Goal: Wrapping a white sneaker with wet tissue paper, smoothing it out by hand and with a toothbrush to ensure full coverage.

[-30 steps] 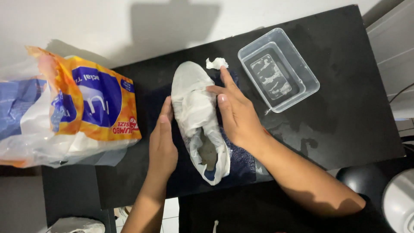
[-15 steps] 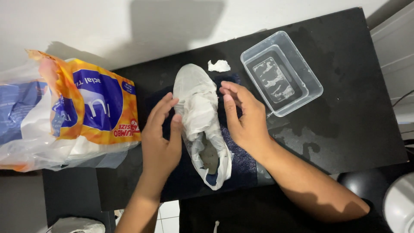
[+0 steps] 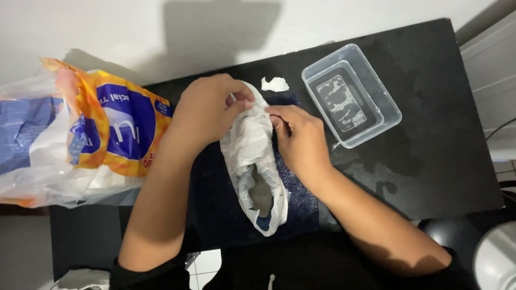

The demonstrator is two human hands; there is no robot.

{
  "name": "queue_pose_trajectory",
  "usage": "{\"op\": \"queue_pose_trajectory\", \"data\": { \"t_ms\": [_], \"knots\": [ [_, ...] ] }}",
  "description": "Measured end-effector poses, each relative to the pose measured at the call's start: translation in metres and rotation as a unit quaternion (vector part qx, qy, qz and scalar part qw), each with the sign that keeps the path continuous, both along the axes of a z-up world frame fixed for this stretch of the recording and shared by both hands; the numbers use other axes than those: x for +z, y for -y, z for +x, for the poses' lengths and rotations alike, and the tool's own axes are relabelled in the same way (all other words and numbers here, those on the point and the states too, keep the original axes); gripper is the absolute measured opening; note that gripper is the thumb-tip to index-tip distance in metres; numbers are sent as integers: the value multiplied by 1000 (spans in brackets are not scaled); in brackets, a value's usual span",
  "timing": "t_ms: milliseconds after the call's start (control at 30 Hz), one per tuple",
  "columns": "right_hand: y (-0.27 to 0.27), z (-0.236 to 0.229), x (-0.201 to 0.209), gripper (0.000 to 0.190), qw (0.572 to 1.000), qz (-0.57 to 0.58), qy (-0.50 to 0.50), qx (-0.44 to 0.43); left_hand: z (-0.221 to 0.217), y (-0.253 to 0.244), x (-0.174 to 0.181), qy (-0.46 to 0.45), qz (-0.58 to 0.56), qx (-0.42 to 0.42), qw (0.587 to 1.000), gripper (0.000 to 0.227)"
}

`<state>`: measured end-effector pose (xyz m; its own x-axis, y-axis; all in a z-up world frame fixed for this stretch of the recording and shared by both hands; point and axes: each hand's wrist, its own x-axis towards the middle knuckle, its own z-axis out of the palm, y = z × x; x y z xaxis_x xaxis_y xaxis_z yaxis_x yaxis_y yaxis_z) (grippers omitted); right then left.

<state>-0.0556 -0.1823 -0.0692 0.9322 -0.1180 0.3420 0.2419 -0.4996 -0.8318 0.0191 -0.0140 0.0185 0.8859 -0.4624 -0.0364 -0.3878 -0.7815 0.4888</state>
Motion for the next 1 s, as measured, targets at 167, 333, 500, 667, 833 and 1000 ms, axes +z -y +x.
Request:
{"op": "queue_pose_trajectory", "data": {
  "t_ms": [167,333,500,667,833,1000],
  "knots": [
    [11,11,6,9,992,-112,33,44,0,0,-1,-21,-28,-10,999,14],
    [15,13,17,7,962,-266,32,56,-4,-1,6,-22,-36,-14,999,15],
    [13,19,14,7,971,-230,-9,62,0,-7,-4,-18,-35,-49,998,13],
    [12,23,7,8,988,-116,-65,71,0,-5,-3,-33,-49,-53,997,13],
    [15,20,2,6,996,-16,-50,74,4,-3,-10,-56,-71,-52,995,10],
    [16,13,13,14,995,35,-54,73,6,-4,-12,-86,-93,-62,990,12]
  ]
}}
